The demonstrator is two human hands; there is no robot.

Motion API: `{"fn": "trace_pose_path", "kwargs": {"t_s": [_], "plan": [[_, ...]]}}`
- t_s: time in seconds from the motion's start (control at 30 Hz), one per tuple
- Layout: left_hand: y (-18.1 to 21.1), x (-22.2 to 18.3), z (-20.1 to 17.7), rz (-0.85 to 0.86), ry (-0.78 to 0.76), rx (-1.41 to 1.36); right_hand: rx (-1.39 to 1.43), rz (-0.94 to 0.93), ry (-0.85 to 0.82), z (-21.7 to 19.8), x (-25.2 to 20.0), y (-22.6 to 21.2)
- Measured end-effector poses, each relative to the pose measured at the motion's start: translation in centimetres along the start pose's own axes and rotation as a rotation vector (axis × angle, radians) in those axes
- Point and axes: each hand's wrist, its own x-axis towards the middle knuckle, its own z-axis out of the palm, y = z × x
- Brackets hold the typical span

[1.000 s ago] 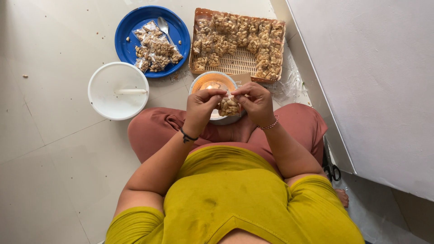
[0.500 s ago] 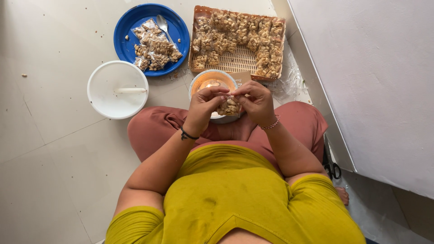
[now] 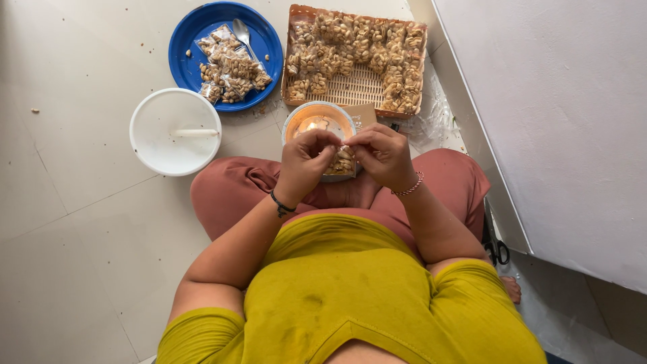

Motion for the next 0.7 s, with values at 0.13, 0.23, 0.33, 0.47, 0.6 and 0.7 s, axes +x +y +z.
{"fn": "trace_pose_path", "kwargs": {"t_s": [0.13,0.23,0.33,0.47,0.6,0.7], "plan": [[-0.1,0.3,0.3,-0.018,-0.051,-0.076,-0.012,0.007,-0.001,0.1,0.1,-0.6],[-0.9,0.8,0.5,-0.012,-0.060,-0.058,-0.080,-0.013,-0.017,-0.1,-0.2,-0.2],[-0.7,0.5,0.8,-0.010,0.026,-0.032,0.031,0.130,0.009,0.1,-0.6,0.3],[0.3,0.2,1.1,0.063,0.075,0.058,0.311,0.301,0.014,0.5,-1.9,2.8],[-0.2,0.3,0.9,0.073,0.067,0.042,0.404,0.356,0.040,0.5,-2.4,3.6],[-0.3,0.5,0.6,-0.002,0.030,-0.047,0.442,0.252,0.063,0.5,-2.2,4.1]]}}
